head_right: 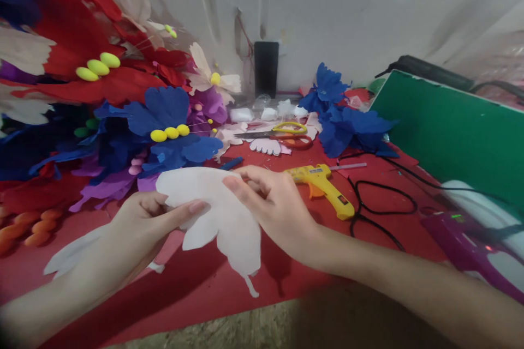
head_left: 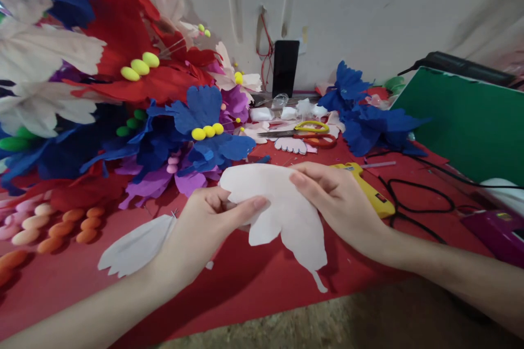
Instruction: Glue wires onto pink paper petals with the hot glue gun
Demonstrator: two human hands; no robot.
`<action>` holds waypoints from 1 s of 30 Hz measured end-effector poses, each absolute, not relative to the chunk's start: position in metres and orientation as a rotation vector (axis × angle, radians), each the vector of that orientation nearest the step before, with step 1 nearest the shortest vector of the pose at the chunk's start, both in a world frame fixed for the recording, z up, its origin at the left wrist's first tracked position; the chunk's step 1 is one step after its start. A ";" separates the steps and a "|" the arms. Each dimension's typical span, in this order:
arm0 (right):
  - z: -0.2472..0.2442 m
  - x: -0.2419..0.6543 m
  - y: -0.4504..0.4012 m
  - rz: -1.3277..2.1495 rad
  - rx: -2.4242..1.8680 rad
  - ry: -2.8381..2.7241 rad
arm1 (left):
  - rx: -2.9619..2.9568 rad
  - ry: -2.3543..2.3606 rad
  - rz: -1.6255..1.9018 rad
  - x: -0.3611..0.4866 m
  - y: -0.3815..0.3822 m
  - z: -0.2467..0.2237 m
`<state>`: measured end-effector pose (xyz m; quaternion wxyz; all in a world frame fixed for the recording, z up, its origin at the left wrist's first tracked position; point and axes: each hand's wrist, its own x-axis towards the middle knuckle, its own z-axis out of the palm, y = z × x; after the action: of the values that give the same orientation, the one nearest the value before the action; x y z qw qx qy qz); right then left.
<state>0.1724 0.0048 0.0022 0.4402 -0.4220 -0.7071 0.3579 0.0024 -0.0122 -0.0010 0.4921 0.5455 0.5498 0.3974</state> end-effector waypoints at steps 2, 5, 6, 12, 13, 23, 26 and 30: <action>0.001 0.172 0.003 0.796 -1.061 -1.793 | 1.335 1.347 0.939 0.003 -0.013 -0.001; 0.000 0.170 -0.002 0.714 -1.065 -1.808 | 1.357 1.393 0.901 0.005 -0.014 -0.001; 0.001 0.170 -0.003 0.699 -1.064 -1.808 | 1.362 1.402 0.893 0.005 -0.014 0.000; 0.012 0.198 0.046 0.533 -1.356 -1.921 | 1.267 1.504 0.905 0.002 -0.012 -0.005; 0.012 0.206 0.064 0.364 -1.450 -2.056 | 1.250 1.505 0.906 0.002 -0.011 -0.006; -0.031 0.261 0.181 0.133 -1.434 -2.585 | 1.201 1.355 1.038 0.001 -0.006 -0.003; -0.031 0.262 0.186 0.130 -1.395 -2.661 | 1.187 1.299 1.132 -0.003 -0.004 0.007; -0.025 0.262 0.183 0.093 -1.361 -2.620 | 1.159 1.234 1.292 -0.011 0.000 0.020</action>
<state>0.2624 0.1833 -0.0245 0.0935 -0.4588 -0.8830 0.0312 -0.0110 -0.0004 0.0196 0.4847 0.4761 0.5067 0.5307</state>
